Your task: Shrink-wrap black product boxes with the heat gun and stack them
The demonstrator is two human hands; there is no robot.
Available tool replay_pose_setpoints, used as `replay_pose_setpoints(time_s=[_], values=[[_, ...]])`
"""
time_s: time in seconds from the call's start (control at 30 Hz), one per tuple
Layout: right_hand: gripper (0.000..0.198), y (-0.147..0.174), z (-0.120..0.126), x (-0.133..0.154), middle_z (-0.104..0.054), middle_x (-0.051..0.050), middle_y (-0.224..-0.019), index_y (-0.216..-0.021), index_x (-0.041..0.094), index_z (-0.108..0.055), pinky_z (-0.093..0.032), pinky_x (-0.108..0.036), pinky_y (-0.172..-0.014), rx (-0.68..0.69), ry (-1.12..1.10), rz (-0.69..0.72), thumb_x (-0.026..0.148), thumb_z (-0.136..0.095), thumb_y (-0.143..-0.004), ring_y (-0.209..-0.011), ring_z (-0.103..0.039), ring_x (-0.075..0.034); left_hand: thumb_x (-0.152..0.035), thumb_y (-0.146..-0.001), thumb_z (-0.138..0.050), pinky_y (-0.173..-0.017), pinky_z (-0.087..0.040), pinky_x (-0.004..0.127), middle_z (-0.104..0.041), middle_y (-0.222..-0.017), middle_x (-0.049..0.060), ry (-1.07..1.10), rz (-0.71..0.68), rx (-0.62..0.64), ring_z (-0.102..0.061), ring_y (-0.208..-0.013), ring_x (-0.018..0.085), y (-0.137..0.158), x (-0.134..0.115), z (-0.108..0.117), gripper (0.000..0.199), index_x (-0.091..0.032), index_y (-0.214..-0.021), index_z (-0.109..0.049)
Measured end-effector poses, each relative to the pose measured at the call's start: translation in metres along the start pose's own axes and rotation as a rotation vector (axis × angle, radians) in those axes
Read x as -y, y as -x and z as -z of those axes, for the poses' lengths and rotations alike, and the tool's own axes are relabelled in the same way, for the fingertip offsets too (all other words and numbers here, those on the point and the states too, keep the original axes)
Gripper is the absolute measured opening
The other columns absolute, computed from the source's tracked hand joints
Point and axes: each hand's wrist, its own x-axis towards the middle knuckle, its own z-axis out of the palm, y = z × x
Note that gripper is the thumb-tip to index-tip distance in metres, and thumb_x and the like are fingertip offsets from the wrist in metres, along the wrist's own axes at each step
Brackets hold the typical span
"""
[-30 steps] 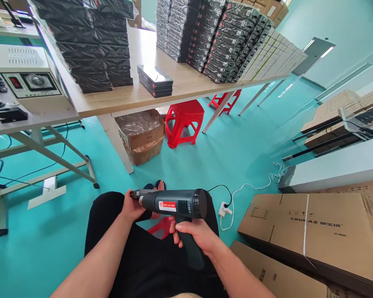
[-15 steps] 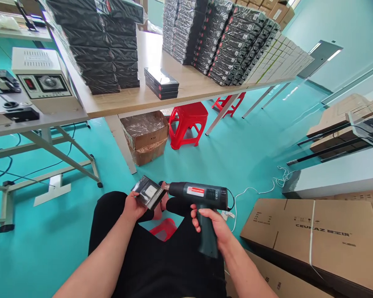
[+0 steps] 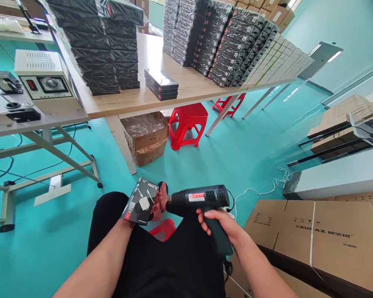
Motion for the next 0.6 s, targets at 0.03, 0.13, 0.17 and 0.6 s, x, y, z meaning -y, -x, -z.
replay_pose_setpoints(time_s=[0.03, 0.13, 0.17, 0.6], values=[[0.027, -0.011, -0.005, 0.005, -0.065, -0.007, -0.078, -0.099, 0.010, -0.063, -0.047, -0.021, -0.048, -0.060, -0.015, 0.024, 0.024, -0.058, -0.076, -0.059, -0.060, -0.013, -0.051, -0.091, -0.029, -0.080, -0.050, 0.040, -0.066, -0.107, 0.017, -0.009, -0.011, -0.001, -0.063, -0.099, 0.027, 0.001, 0.001, 0.001, 0.057, -0.008, -0.121, -0.054], [0.025, -0.037, -0.032, 0.019, -0.066, -0.006, -0.077, -0.095, 0.010, -0.063, -0.048, -0.022, -0.049, -0.122, -0.044, 0.104, 0.025, -0.061, -0.074, -0.058, -0.059, -0.013, -0.062, -0.083, -0.043, -0.084, -0.050, 0.046, -0.070, -0.098, 0.015, -0.062, -0.028, -0.019, -0.066, -0.094, 0.030, 0.005, 0.000, 0.007, 0.064, -0.009, -0.118, -0.056], [0.026, -0.040, -0.042, 0.024, -0.066, -0.006, -0.077, -0.095, 0.011, -0.063, -0.049, -0.023, -0.049, -0.072, -0.037, 0.118, 0.025, -0.061, -0.074, -0.058, -0.060, -0.013, -0.062, -0.082, -0.046, -0.083, -0.051, 0.045, -0.071, -0.094, 0.014, -0.074, -0.041, -0.041, -0.067, -0.090, 0.030, 0.006, -0.001, 0.009, 0.063, -0.010, -0.116, -0.058], [0.026, -0.013, 0.021, -0.030, -0.064, -0.003, -0.072, -0.094, 0.011, -0.066, -0.044, -0.018, -0.045, -0.101, -0.243, -0.031, 0.027, -0.061, -0.075, -0.054, -0.059, -0.010, -0.043, -0.079, -0.056, -0.073, -0.054, 0.044, -0.072, -0.079, 0.012, -0.156, -0.188, -0.297, -0.069, -0.079, 0.031, 0.024, 0.001, -0.010, 0.041, -0.011, -0.105, -0.063]])
